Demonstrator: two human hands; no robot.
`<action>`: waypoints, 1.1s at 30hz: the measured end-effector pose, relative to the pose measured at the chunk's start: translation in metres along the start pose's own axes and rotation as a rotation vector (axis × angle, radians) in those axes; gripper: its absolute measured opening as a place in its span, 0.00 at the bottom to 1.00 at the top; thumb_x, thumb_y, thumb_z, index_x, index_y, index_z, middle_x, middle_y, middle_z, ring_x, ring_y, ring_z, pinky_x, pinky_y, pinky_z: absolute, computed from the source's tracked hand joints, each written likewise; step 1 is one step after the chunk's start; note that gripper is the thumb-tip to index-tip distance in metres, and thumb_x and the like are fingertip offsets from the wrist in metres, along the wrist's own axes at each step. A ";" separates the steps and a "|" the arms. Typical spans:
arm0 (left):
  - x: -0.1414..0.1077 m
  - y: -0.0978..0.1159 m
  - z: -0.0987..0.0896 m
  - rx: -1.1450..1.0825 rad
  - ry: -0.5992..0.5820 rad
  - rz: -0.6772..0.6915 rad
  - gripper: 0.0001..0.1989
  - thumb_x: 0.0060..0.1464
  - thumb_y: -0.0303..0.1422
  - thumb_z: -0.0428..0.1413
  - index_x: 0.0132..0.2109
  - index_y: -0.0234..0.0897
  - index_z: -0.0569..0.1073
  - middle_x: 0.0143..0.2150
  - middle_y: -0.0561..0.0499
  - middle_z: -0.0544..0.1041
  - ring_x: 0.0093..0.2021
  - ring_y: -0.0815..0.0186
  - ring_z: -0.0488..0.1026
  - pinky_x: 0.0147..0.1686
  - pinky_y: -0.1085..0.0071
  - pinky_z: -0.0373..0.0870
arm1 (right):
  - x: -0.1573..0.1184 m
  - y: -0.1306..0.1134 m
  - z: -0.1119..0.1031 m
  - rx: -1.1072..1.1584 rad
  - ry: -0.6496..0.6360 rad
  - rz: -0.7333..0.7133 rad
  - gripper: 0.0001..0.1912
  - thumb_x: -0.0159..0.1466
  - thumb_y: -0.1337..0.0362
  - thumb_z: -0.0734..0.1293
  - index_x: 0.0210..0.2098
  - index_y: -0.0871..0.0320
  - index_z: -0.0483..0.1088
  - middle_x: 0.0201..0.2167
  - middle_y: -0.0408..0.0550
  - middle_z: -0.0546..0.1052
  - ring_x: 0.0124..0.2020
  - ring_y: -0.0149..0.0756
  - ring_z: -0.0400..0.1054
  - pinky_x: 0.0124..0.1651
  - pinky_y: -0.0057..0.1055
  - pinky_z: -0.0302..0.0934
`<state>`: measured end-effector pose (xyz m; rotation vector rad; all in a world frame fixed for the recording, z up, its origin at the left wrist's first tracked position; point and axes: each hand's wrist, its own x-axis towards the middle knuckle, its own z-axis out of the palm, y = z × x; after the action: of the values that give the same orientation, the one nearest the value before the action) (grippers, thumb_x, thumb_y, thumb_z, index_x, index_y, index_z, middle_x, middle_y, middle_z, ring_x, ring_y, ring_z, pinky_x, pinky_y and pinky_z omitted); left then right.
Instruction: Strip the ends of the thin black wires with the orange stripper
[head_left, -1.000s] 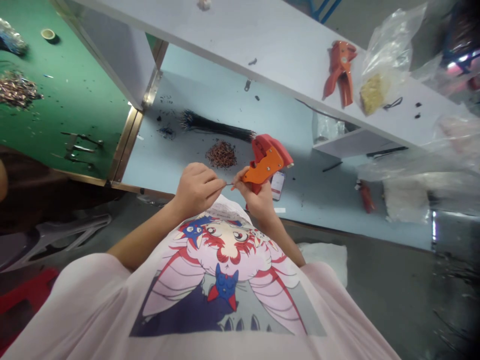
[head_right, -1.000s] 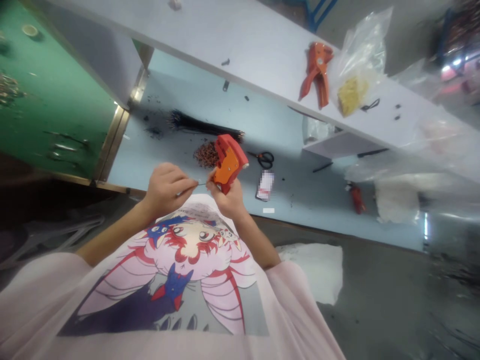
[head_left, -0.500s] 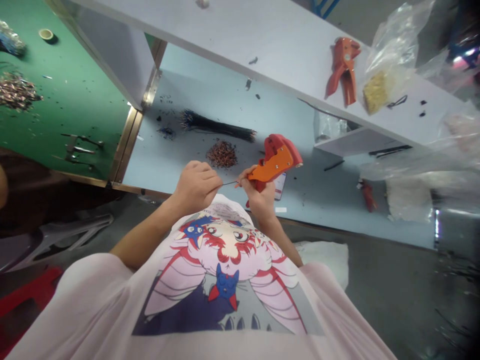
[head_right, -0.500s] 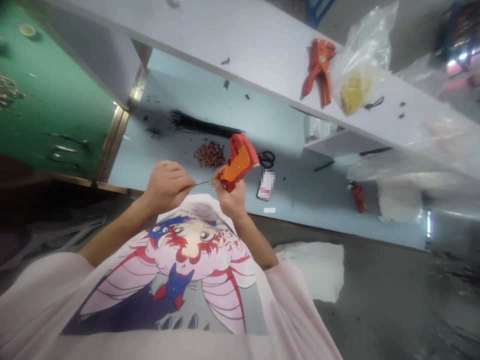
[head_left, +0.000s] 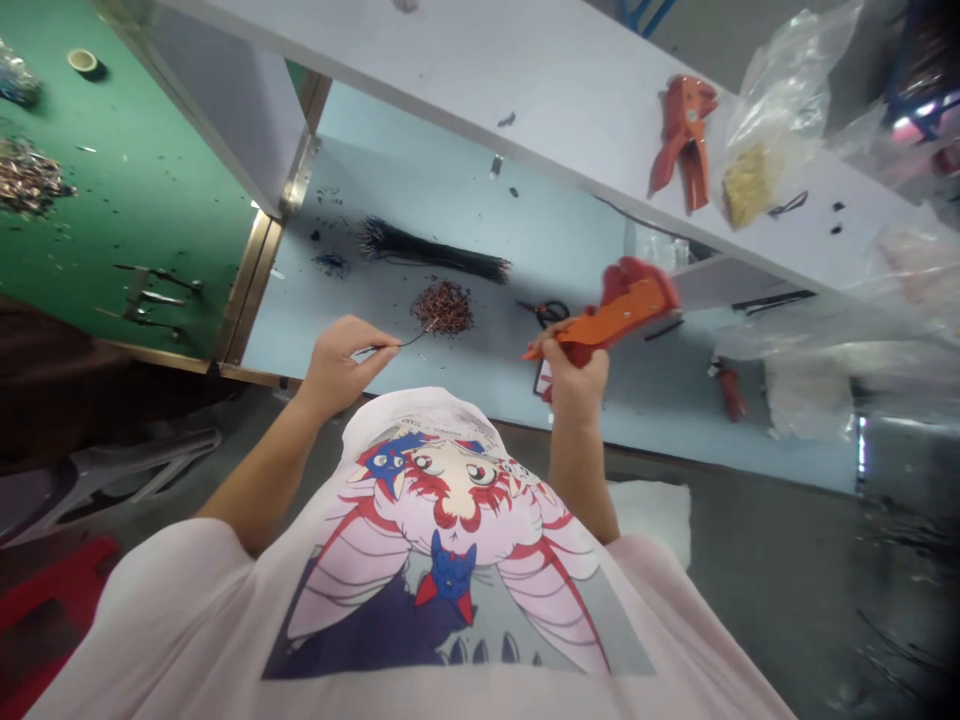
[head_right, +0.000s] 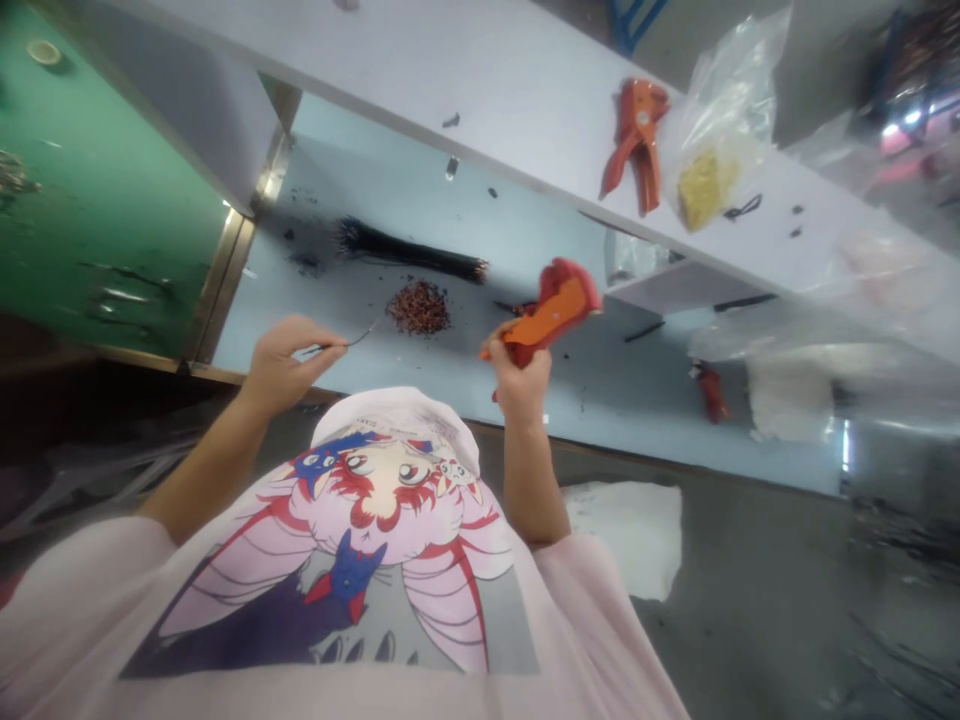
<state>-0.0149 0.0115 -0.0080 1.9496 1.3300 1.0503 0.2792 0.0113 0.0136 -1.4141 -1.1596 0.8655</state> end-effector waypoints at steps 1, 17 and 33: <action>0.001 0.005 0.002 -0.049 0.004 -0.032 0.05 0.53 0.34 0.57 0.34 0.41 0.77 0.31 0.52 0.78 0.33 0.66 0.71 0.38 0.67 0.66 | 0.000 0.006 0.005 -0.045 -0.028 0.003 0.08 0.57 0.62 0.66 0.35 0.55 0.63 0.28 0.42 0.67 0.29 0.34 0.65 0.37 0.36 0.64; 0.003 0.020 0.046 -0.835 0.178 -0.641 0.10 0.45 0.38 0.62 0.33 0.37 0.75 0.27 0.52 0.76 0.31 0.69 0.74 0.37 0.70 0.71 | -0.012 0.012 0.039 0.154 -0.519 0.434 0.16 0.52 0.60 0.69 0.38 0.59 0.66 0.30 0.44 0.71 0.28 0.33 0.67 0.36 0.37 0.65; 0.008 0.045 0.054 -0.305 0.108 -0.269 0.05 0.52 0.32 0.56 0.31 0.36 0.74 0.30 0.52 0.75 0.32 0.68 0.69 0.37 0.70 0.67 | -0.039 -0.017 0.039 0.778 -0.870 0.865 0.14 0.50 0.61 0.66 0.36 0.56 0.65 0.29 0.45 0.71 0.31 0.37 0.67 0.35 0.40 0.69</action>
<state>0.0542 0.0024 0.0003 1.4653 1.3541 1.1588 0.2291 -0.0160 0.0204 -0.8142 -0.5680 2.3961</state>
